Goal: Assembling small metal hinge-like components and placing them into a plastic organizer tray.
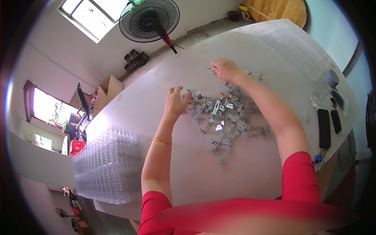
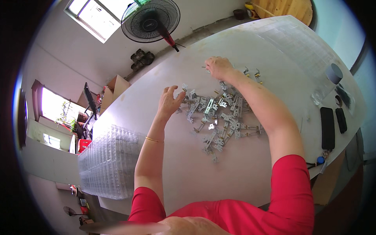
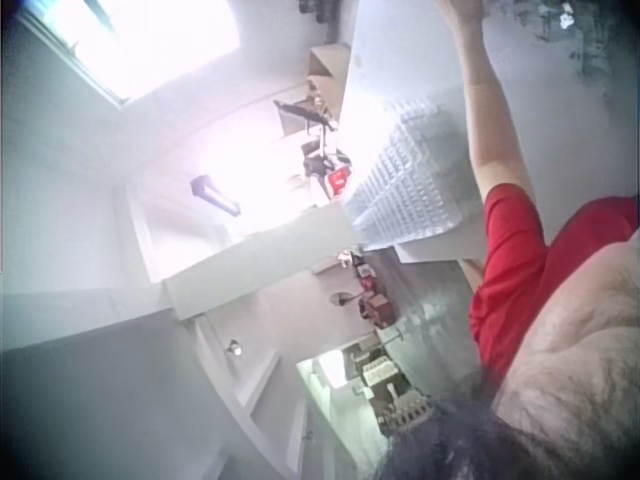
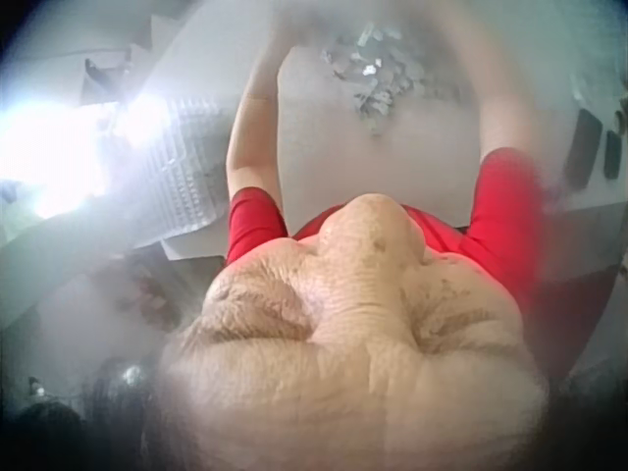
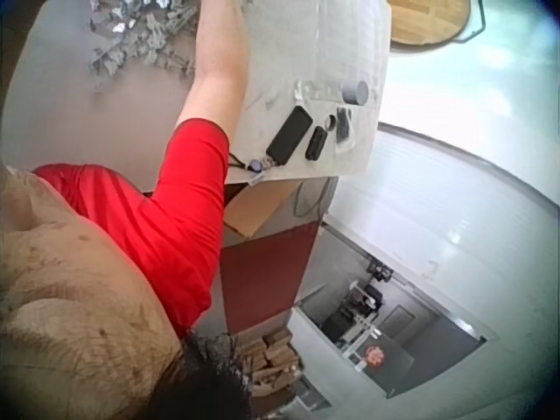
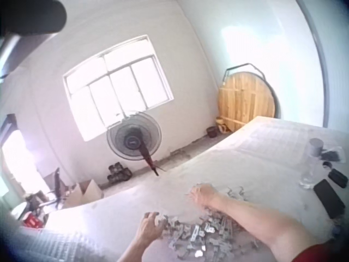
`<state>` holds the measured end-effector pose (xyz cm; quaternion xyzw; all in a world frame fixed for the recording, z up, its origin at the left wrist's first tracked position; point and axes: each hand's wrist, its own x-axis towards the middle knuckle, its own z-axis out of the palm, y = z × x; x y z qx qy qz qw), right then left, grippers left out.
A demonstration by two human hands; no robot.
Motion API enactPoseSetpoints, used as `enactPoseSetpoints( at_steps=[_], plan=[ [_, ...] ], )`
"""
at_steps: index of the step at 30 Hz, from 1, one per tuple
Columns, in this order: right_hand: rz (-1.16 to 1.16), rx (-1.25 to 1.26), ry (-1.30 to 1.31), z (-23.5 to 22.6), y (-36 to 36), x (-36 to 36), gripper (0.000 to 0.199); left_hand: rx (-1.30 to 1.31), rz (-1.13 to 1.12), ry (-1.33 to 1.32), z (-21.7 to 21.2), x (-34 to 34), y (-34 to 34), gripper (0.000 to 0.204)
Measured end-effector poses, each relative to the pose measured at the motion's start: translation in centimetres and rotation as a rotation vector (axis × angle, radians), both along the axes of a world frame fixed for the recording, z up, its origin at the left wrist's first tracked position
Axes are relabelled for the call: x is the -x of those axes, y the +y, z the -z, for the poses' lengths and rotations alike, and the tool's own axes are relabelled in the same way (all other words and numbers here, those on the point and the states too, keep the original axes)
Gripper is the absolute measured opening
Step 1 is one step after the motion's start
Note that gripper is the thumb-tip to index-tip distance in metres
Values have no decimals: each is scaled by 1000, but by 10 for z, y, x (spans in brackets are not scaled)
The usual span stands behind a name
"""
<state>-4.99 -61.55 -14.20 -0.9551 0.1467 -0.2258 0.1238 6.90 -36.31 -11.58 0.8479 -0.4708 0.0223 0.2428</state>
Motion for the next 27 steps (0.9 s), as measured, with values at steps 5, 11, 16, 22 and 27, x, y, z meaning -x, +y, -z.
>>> enactPoseSetpoints(
  at_steps=[5,11,16,22,27],
  plan=[
    [49,-31,88,9,-14,-17,17,-212,-37,131,8,-5,-10,63],
    [-75,-6,156,30,5,-15,18,-178,39,191,21,1,0,59],
    [-174,4,249,6,46,2,20,-180,49,196,15,16,16,56],
    [-148,-228,51,-15,53,31,22,-257,76,163,8,34,35,57],
    [294,-8,-149,-15,-11,82,23,-63,48,-18,-10,69,61,52]
  ],
)
